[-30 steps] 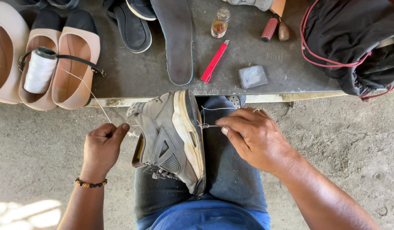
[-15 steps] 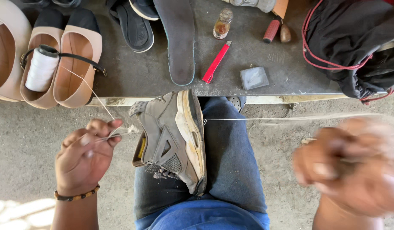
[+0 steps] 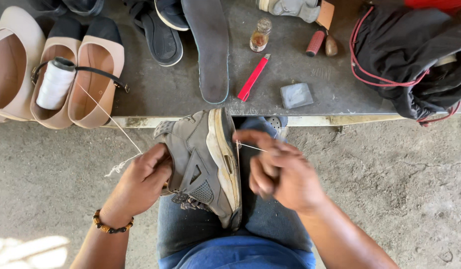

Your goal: The person sits cross-legged on the ground and sews a gray sneaker using a needle and white thread. They repeatedly push the needle through the shoe's sole and upper, pulling the thread tight to secure the parts together.

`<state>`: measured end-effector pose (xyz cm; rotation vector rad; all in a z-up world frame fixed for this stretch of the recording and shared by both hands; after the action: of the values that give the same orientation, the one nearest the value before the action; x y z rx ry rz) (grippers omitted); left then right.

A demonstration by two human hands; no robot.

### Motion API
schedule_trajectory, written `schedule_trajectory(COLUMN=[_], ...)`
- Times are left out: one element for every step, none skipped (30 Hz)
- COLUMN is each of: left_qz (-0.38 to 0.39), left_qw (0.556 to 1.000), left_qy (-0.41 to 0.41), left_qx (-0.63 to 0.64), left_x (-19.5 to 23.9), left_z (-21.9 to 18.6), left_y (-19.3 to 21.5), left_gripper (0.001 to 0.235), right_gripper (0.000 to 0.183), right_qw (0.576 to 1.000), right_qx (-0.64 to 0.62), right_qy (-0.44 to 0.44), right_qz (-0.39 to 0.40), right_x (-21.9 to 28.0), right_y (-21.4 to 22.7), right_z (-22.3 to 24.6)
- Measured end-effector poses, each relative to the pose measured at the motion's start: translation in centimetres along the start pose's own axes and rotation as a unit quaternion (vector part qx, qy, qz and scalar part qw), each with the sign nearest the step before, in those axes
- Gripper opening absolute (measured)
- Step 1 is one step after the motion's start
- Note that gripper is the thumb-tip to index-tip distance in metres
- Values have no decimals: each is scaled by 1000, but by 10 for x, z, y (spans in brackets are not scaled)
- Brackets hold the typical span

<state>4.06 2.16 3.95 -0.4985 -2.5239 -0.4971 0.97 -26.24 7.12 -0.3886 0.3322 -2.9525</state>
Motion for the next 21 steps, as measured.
schedule_trajectory(left_qz=[2, 5, 7, 7, 6, 6, -8, -22, -23, -64, -109, -115, -134, -154, -154, -165, -177, -177, -186, -194, -196], left_qw=[1000, 999, 999, 999, 997, 997, 996, 993, 993, 994, 991, 990, 989, 985, 985, 984, 983, 983, 982, 980, 980], left_qy=[-16, -32, -30, -47, -65, -66, -90, -114, -113, -94, -73, -69, -64, -59, -58, -42, -27, -28, -19, -9, -10], left_qx=[12, 24, 25, 27, 29, 29, 27, 26, 27, -1, -31, -32, 9, 50, 51, 47, 44, 44, 39, 34, 34], left_x=[-4, -8, -12, -15, -18, -18, -18, -18, -17, -16, -12, -7, -2, 5, 6, 8, 9, 9, 10, 11, 17], left_z=[5, 10, 17, 21, 24, 25, 22, 18, 30, 46, 62, 76, 93, 109, 123, 139, 154, 153, 153, 153, 139], left_y=[0, -1, -3, -5, -4, -7, -6, -4, 0, 11, 26, 28, 32, 35, 41, 49, 57, 57, 57, 58, 56], left_gripper=[16, 19, 19, 21, 24, 24, 18, 18, 18, 22, 35, 35, 40, 45, 45, 48, 51, 51, 51, 50, 50], right_gripper=[27, 35, 35, 8, 50, 50, 30, 62, 62, 57, 53, 53, 48, 43, 43, 43, 44, 44, 45, 45, 45], right_qw=[989, 958, 958, 996, 985, 985, 900, 720, 720, 705, 688, 691, 711, 729, 729, 731, 733, 732, 727, 721, 721], right_qx=[-115, -228, -228, -70, 90, 90, 399, 665, 665, 664, 656, 653, 627, 601, 601, 603, 604, 605, 612, 619, 618], right_qy=[44, 87, 85, 55, 25, 25, 83, 132, 132, 195, 262, 264, 280, 294, 294, 291, 290, 290, 288, 285, 287], right_qz=[78, 154, 151, 3, -144, -144, -153, -146, -144, -157, -166, -162, -153, -144, -143, -131, -119, -119, -121, -123, -123], right_x=[8, 20, 22, 20, 25, 15, 6, -3, -4, 0, 3, -3, -2, -2, -2, -2, -3, -2, -3, -3, -1], right_y=[-13, -23, -19, 8, 36, 32, 22, 3, 2, -6, -17, -18, -19, -19, -20, -23, -26, -24, -22, -20, -18], right_z=[28, 58, 42, 15, -5, -8, 6, 12, 9, 15, 20, 23, 26, 29, 29, 29, 30, 27, 24, 21, 23])
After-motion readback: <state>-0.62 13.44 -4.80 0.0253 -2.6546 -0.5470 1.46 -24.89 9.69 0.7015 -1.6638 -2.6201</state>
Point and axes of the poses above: each hand's wrist, its own x-axis away from the middle knuckle, its own y-axis out of the back of the hand, z = x × y, the point moved 9 cm from there along -x, towards the middle knuckle, and after that the axes turned 12 degrees about x, right-handed, at the moved point
